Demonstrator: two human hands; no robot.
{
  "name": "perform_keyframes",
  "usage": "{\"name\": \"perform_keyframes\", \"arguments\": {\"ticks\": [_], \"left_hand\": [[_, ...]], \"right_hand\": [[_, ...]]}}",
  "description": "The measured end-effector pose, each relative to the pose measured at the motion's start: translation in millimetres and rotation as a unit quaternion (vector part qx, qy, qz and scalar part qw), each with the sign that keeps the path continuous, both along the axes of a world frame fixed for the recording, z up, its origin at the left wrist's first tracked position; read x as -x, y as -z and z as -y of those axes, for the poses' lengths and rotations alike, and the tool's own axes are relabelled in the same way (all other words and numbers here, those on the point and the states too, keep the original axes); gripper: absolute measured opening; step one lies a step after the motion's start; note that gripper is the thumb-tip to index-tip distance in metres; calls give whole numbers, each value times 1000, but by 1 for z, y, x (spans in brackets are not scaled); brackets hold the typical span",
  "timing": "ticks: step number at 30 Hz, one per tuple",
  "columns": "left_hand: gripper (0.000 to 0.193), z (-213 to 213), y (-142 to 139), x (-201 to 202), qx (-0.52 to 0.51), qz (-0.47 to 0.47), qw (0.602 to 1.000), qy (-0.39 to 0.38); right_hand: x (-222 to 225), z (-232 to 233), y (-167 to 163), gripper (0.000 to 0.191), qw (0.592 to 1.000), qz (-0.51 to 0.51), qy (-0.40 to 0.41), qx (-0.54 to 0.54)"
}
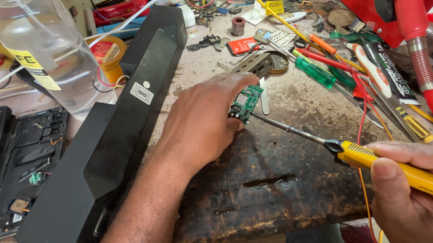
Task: The person tests a small green circuit board with multimeter probes, then uses a soldering iron to reflow solder joints on the board. The person handles the board and tools directly on a cluttered workbench.
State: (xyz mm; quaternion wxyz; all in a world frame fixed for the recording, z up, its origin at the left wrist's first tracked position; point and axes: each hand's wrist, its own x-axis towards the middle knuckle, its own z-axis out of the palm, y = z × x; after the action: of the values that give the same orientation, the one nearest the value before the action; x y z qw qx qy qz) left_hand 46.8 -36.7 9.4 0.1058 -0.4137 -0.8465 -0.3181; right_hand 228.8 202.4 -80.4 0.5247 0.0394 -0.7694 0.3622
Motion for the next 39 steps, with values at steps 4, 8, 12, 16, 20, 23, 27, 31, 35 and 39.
{"name": "perform_keyframes", "arguments": {"ticks": [4,8,12,16,20,23,27,31,35,39], "left_hand": [[71,0,0,-1,-4,0,1000,0],[70,1,0,0,-1,5,1000,-1],[70,1,2,1,-20,7,1000,6],[70,2,1,2,-33,-21,999,24],[70,2,-1,-1,-15,-8,1000,14],[69,2,-3,-1,-5,0,1000,6],[69,2,-2,1,-11,-8,1000,4],[67,2,0,2,-5,-2,1000,-4],[66,0,-2,1,7,11,1000,-21],[67,-1,-5,-2,15,18,999,-32]], "right_hand": [[-1,-2,6,15,1000,0,-7,15],[1,-5,2,13,999,14,26,-15],[2,7,-22,18,997,57,36,-35],[0,27,-55,31,985,87,-18,-147],[-18,42,-49,30,977,84,33,-191],[-30,24,-15,33,987,88,41,-128],[-63,-39,40,53,952,264,-129,-88],[-68,-71,141,52,818,553,-137,78],[-73,-95,212,52,743,638,-135,150],[-75,-102,239,51,713,667,-139,167]]}}
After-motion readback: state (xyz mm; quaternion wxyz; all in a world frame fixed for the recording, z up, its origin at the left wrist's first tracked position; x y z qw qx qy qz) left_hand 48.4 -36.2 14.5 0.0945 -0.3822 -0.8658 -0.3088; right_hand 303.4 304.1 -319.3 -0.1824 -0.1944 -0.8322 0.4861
